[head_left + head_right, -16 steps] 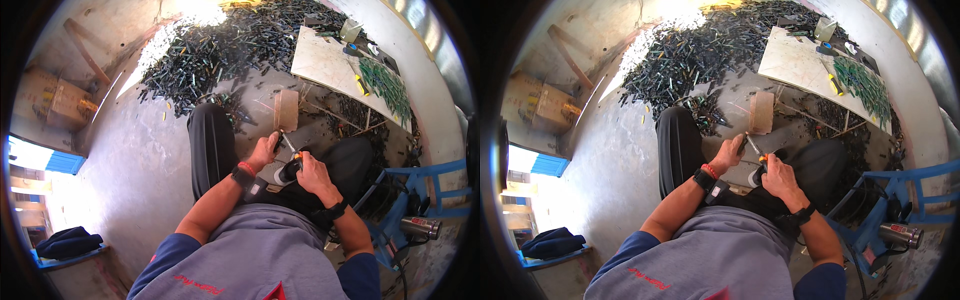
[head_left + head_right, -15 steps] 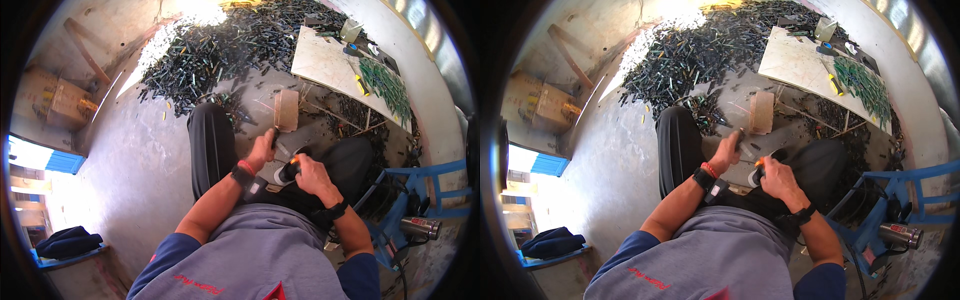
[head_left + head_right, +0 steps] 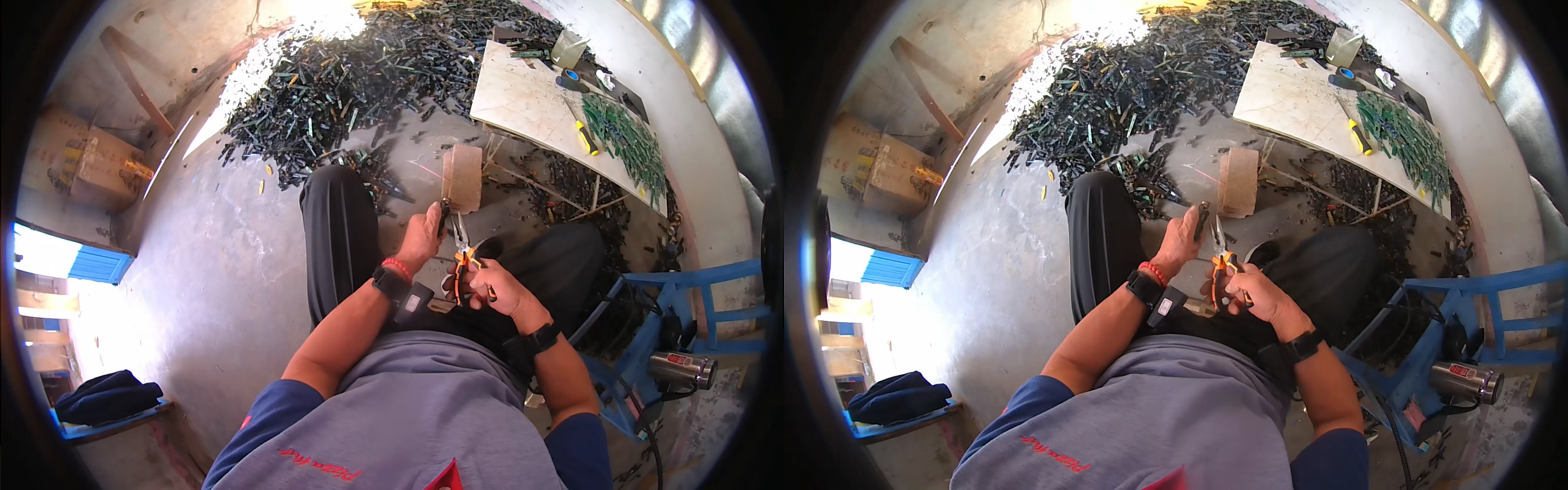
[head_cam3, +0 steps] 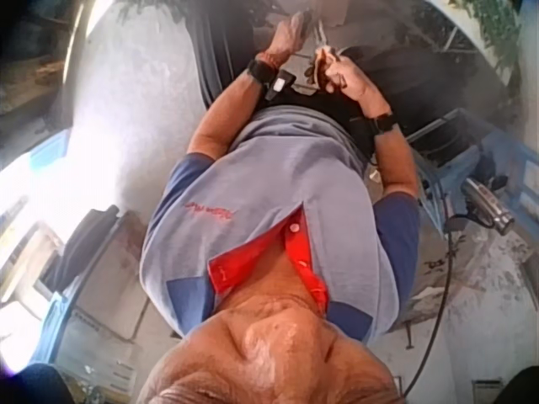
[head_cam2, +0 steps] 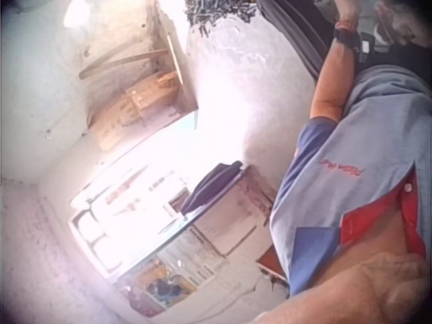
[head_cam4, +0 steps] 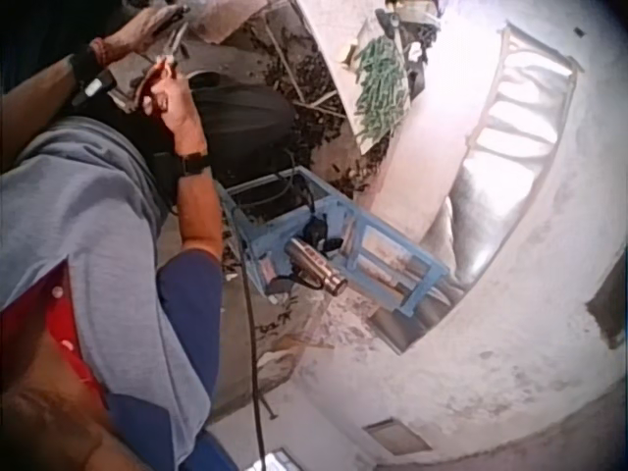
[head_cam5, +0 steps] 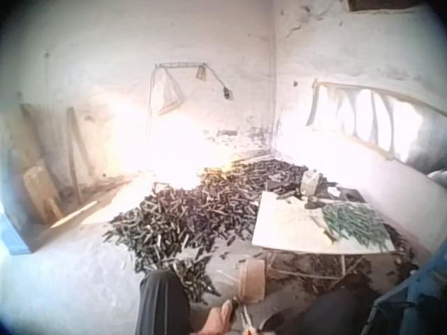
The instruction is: The person sits on the floor and uses pliers to strip components from small green circuit boards. They then use a screwdriver to pry off parts from the boards. The removed components are discarded onto a large pile on the floor.
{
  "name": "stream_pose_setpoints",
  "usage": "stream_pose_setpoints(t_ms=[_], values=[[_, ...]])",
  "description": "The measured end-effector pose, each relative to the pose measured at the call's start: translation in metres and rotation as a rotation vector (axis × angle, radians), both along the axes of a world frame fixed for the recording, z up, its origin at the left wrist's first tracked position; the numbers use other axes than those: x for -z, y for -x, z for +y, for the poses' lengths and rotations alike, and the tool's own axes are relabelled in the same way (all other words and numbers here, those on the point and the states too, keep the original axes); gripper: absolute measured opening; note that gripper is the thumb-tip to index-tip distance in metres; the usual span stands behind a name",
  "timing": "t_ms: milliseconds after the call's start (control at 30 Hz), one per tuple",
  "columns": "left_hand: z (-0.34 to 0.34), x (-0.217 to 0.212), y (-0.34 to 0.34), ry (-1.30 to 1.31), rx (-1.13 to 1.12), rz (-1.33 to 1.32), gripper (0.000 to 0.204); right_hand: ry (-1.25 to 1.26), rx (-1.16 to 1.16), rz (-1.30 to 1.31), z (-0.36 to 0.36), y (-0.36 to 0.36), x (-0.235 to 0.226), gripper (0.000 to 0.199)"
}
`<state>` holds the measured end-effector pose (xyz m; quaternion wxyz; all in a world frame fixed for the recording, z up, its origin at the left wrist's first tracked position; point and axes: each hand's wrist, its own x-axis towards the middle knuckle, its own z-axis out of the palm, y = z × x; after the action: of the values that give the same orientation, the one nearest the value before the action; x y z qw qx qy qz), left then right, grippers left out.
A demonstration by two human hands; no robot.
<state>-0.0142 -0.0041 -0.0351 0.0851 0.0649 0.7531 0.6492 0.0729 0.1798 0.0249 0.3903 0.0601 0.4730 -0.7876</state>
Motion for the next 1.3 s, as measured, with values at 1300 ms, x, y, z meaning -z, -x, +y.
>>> stream_pose_setpoints(t_ms=[1300], values=[[-0.005,0.024,0.0,0.229,0.201,0.155,0.032,0.02,-0.027,-0.018,0.008,0.008,-0.009,0.043]])
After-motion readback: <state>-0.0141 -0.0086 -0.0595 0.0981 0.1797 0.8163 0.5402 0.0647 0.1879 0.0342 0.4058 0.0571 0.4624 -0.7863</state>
